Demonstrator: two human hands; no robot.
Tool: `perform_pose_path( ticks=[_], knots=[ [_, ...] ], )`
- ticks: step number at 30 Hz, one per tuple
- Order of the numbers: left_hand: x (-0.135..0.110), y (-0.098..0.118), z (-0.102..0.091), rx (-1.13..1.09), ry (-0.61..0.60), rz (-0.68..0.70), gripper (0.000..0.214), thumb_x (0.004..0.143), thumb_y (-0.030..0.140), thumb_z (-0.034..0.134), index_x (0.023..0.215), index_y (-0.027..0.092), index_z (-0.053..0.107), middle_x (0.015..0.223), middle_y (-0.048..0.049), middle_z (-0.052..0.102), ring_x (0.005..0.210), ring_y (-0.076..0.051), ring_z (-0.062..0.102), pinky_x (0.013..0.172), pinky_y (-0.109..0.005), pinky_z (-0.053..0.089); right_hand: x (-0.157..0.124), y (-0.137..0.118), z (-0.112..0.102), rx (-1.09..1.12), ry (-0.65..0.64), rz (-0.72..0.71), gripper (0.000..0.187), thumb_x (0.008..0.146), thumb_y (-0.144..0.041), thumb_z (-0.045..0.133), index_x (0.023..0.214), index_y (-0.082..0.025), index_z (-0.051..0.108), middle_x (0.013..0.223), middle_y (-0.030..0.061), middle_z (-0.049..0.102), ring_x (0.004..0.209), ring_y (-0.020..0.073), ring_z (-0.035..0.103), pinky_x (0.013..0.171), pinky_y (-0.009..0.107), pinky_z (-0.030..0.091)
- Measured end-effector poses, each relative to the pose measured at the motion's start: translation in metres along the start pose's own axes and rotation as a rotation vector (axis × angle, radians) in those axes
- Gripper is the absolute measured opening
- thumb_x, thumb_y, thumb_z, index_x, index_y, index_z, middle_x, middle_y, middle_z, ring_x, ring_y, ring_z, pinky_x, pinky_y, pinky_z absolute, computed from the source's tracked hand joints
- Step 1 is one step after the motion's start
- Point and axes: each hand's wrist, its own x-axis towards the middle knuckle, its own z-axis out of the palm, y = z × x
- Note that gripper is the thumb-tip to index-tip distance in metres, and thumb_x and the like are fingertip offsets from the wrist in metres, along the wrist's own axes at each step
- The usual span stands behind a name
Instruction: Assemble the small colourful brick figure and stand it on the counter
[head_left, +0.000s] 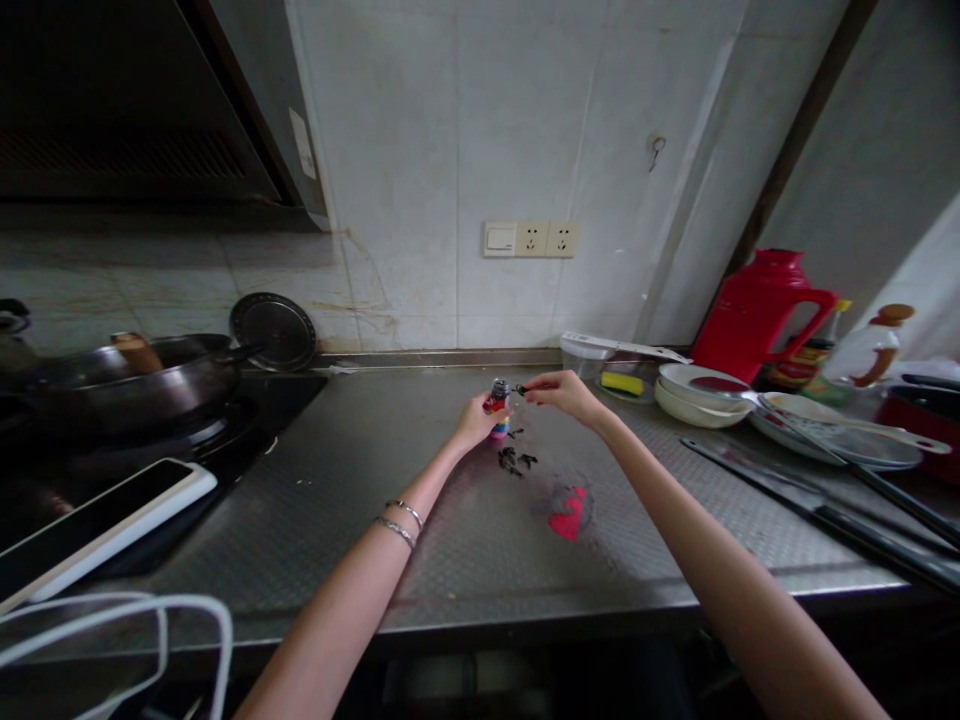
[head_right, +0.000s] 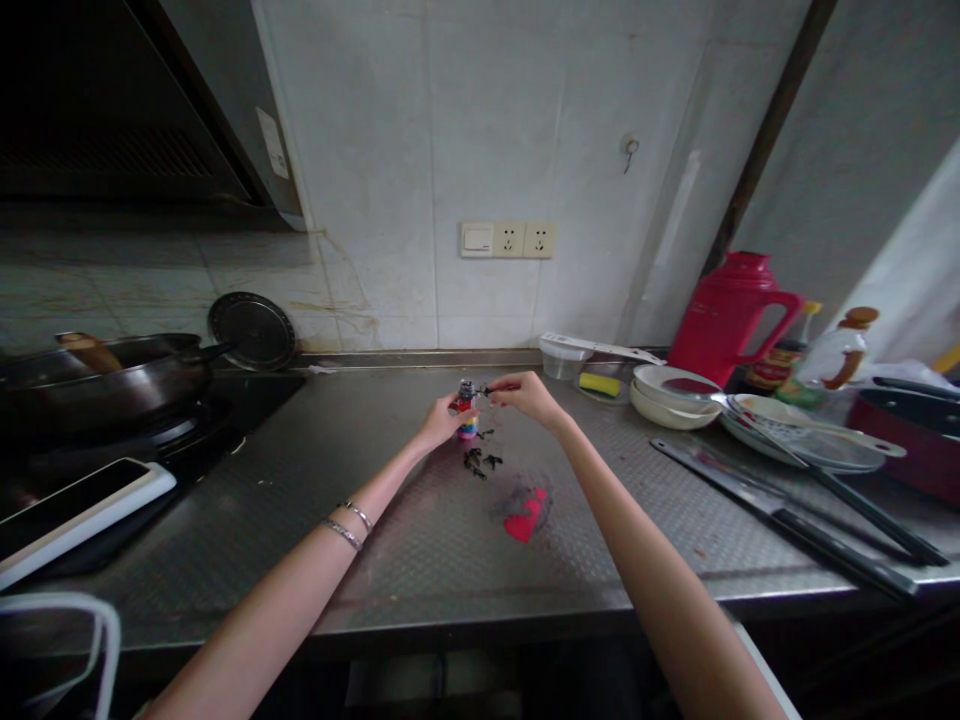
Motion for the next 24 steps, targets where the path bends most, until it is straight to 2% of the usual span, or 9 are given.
perform_pose_path(
  ticks=[4,9,18,24],
  knots=[
    [0.000,-0.001,0.000,0.017,-0.002,0.010,0.031,0.067,0.035,0.062,0.091,0.015,0.063,0.080,-0.0059,0.064,0.071,-0.015,0.055,0.067,-0.027,0.043,0.018,-0.023,-0.007,0.001,-0.033,0.008,0.026,0.065,-0.021,0.063,0.087,-0.009,0.067,0.073,0.0062,0.067,0.060,0.0100,0.058,0.058,0.021,0.050],
    [0.001,0.000,0.000,0.018,0.015,-0.009,0.029,0.065,0.033,0.064,0.087,0.015,0.064,0.079,-0.0060,0.064,0.069,-0.015,0.056,0.068,-0.028,0.043,0.041,-0.041,-0.008,-0.149,-0.108,0.007,0.022,0.064,-0.016,0.060,0.083,-0.008,0.068,0.068,0.0045,0.066,0.055,0.0089,0.056,0.053,0.019,0.048],
    [-0.001,0.004,-0.002,0.024,-0.009,0.030,0.032,0.067,0.033,0.063,0.092,0.014,0.063,0.082,-0.0070,0.064,0.073,-0.016,0.057,0.071,-0.029,0.044,0.061,-0.059,0.000,-0.685,-0.284,-0.161,0.023,0.062,-0.013,0.057,0.078,-0.013,0.072,0.059,0.0003,0.065,0.051,0.0080,0.051,0.047,0.015,0.036],
    [-0.001,0.003,-0.002,-0.012,-0.013,0.034,0.033,0.068,0.034,0.063,0.094,0.014,0.063,0.085,-0.0078,0.064,0.074,-0.016,0.057,0.071,-0.029,0.044,0.066,-0.065,0.007,-0.700,-0.360,-0.125,0.022,0.061,-0.014,0.057,0.077,-0.014,0.072,0.058,0.0000,0.064,0.048,0.0067,0.049,0.044,0.015,0.034]
  ],
)
